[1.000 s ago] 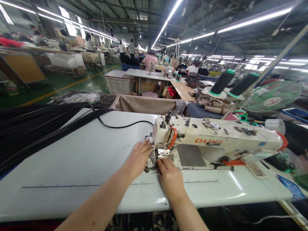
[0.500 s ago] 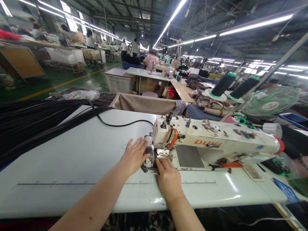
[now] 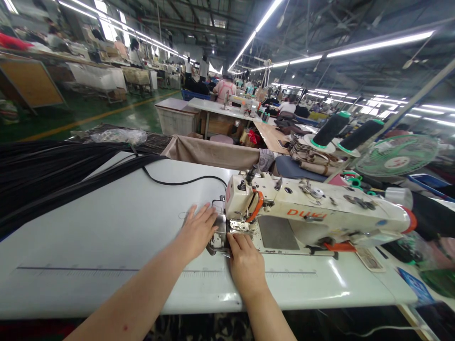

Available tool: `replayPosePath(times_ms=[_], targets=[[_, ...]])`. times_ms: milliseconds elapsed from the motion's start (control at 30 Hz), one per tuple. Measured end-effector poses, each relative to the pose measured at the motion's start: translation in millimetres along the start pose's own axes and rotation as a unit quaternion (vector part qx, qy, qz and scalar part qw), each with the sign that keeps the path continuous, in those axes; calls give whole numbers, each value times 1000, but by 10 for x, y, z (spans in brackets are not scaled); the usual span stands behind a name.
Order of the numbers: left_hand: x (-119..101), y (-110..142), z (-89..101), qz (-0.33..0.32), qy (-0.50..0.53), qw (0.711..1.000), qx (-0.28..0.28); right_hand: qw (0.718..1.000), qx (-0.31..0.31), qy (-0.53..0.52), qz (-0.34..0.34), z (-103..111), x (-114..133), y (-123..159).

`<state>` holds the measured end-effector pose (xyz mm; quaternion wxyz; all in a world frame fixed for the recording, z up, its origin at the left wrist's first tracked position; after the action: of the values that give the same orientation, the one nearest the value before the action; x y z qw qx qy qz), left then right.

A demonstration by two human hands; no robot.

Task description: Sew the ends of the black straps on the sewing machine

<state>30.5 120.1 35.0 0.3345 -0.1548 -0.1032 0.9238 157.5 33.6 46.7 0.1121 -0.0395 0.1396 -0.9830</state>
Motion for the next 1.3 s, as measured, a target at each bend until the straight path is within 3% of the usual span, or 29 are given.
replayPosePath(times_ms=[133, 233, 533, 1033, 1300], targets=[[-175, 13, 1, -101, 81, 991, 29, 1000, 17, 4, -19, -14, -15, -15], [-225, 22, -23, -129, 111, 985, 34, 999, 29, 4, -33, -22, -34, -26], [-196, 35, -91, -137, 121, 983, 18, 998, 46, -10, -50, -29, -56, -26], [-211, 35, -57, -122, 74, 990, 14, 999, -6, -16, -42, 20, -67, 9], [-213, 30, -22, -103, 56, 993, 30, 997, -29, -44, -50, 75, -128, 204]])
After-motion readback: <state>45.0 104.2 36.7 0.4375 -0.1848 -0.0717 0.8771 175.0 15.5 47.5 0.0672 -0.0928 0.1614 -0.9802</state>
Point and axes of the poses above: each hand's wrist, its own y-axis away from the middle knuckle, its own z-axis out of the back of the hand, x = y × z, the point moved 8 cm from there along -y, towards the middle knuckle, and after that the axes turned 7 degrees about x, right-handed, at the moved point
